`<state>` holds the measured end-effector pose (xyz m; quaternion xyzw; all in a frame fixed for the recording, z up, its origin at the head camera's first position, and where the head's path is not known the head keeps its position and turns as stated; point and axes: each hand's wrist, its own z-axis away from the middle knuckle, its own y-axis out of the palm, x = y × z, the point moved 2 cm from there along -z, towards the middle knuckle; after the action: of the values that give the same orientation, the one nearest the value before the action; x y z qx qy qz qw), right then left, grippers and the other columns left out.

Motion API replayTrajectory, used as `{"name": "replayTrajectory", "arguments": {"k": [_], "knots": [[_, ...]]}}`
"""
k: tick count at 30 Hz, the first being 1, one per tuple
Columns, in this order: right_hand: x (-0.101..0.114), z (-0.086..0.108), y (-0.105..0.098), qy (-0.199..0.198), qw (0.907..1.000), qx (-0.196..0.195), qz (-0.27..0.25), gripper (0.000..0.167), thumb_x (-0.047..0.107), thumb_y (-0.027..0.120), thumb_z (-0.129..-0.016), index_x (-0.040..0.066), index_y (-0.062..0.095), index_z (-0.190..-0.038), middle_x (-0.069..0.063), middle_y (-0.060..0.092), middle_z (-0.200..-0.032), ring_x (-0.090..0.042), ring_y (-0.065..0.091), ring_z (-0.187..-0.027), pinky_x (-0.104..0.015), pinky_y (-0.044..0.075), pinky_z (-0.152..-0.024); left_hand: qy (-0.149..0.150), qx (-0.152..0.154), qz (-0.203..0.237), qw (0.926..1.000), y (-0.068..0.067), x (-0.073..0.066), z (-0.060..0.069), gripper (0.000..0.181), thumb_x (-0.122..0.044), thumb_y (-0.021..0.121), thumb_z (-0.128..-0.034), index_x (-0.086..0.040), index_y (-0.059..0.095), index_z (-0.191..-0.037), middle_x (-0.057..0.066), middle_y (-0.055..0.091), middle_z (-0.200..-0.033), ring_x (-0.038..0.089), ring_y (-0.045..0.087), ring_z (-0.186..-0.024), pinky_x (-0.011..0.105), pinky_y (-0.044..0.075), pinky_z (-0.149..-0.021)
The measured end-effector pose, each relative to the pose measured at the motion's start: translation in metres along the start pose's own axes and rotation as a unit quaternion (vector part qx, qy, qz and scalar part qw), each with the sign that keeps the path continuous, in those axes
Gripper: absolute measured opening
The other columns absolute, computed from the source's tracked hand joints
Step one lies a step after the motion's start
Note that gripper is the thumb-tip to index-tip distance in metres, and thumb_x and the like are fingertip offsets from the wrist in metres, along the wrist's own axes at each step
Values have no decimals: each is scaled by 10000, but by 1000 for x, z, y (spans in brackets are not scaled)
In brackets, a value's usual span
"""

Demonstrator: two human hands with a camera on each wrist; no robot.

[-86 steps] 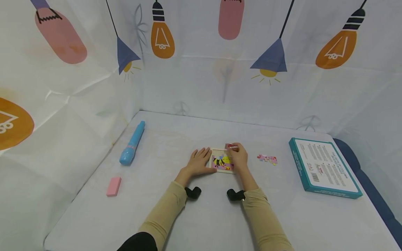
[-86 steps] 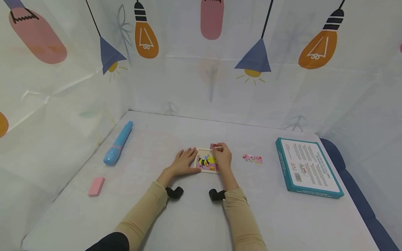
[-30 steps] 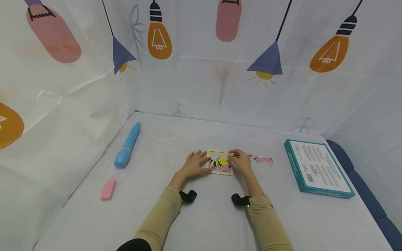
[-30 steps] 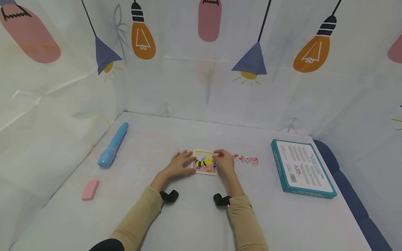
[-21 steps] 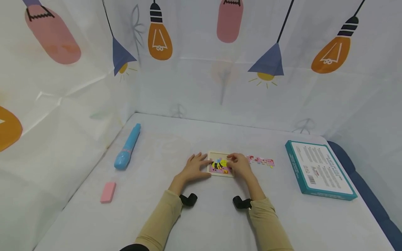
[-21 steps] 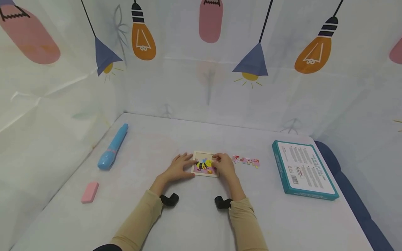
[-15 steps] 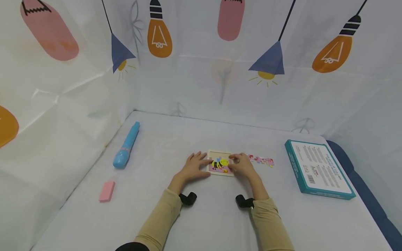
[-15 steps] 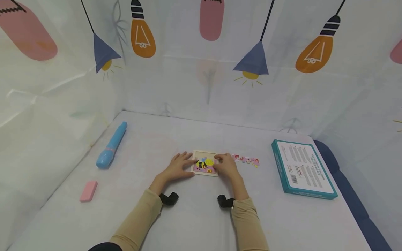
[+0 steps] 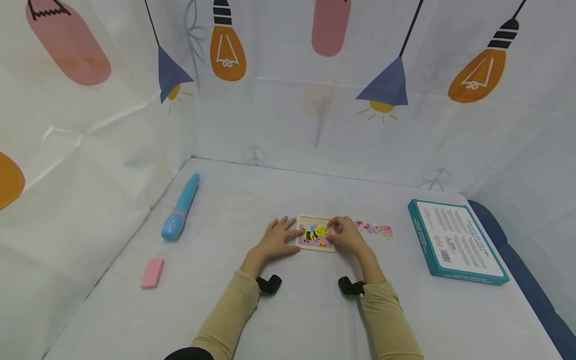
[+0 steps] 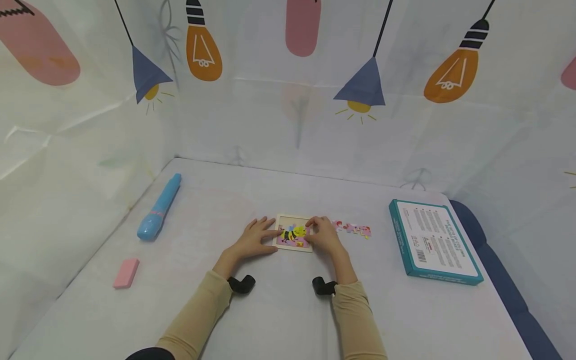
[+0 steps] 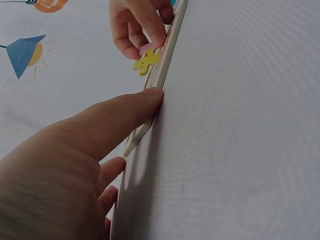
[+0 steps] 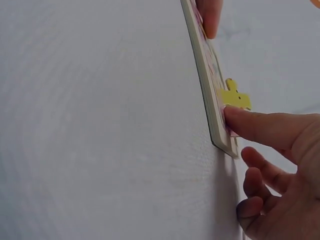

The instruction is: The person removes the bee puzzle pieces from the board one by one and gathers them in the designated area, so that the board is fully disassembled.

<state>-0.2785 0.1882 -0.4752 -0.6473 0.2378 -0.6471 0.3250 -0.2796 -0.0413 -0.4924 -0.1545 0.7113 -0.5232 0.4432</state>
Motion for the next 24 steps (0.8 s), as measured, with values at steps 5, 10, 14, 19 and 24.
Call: {"name": "replayTrajectory", "arguments": {"k": [5, 10, 14, 19, 24], "knots": [[-1, 1, 0, -32, 9993, 28, -381, 222, 68, 693, -798, 42, 572, -982, -104, 595, -936, -209, 516, -803, -293, 414, -674, 16, 11, 9, 10000, 2, 1, -1, 519, -401, 632, -831, -186, 557, -1297, 129, 321, -1474, 338, 188, -1386, 504, 91, -1111], [-5, 4, -4, 109, 9948, -26, -1013, 204, 93, 660, -838, 34, 566, -1009, -123, 623, -949, -215, 564, -853, -307, 438, -714, -9, 21, 11, 10000, 3, 3, 0, 522, -407, 630, -830, -195, 553, -1301, 119, 314, -1479, 328, 180, -1390, 496, 79, -1114], [-11, 8, -9, 382, 9885, -200, -1448, 236, 103, 652, -852, 33, 559, -1058, -133, 613, -998, -223, 556, -895, -313, 427, -759, -2, 25, 7, 10000, 3, 4, 0, 524, -411, 629, -831, -195, 553, -1302, 118, 316, -1478, 330, 183, -1389, 499, 84, -1113], [-26, 12, -18, 619, 9810, -433, -1788, 249, 107, 615, -880, 18, 540, -1100, -122, 571, -975, -182, 540, -832, -269, 456, -692, 20, 0, -19, 10000, 3, 4, 0, 521, -411, 633, -831, -193, 556, -1299, 121, 323, -1475, 334, 188, -1387, 504, 86, -1111], [-42, 19, -29, 919, 9678, -842, -2186, 269, 86, 585, -896, -15, 530, -1139, -89, 566, -935, -95, 561, -772, -199, 484, -679, 20, -7, -44, 10000, 4, 5, -1, 519, -417, 626, -836, -199, 553, -1302, 115, 318, -1478, 329, 184, -1389, 500, 85, -1112]]}}
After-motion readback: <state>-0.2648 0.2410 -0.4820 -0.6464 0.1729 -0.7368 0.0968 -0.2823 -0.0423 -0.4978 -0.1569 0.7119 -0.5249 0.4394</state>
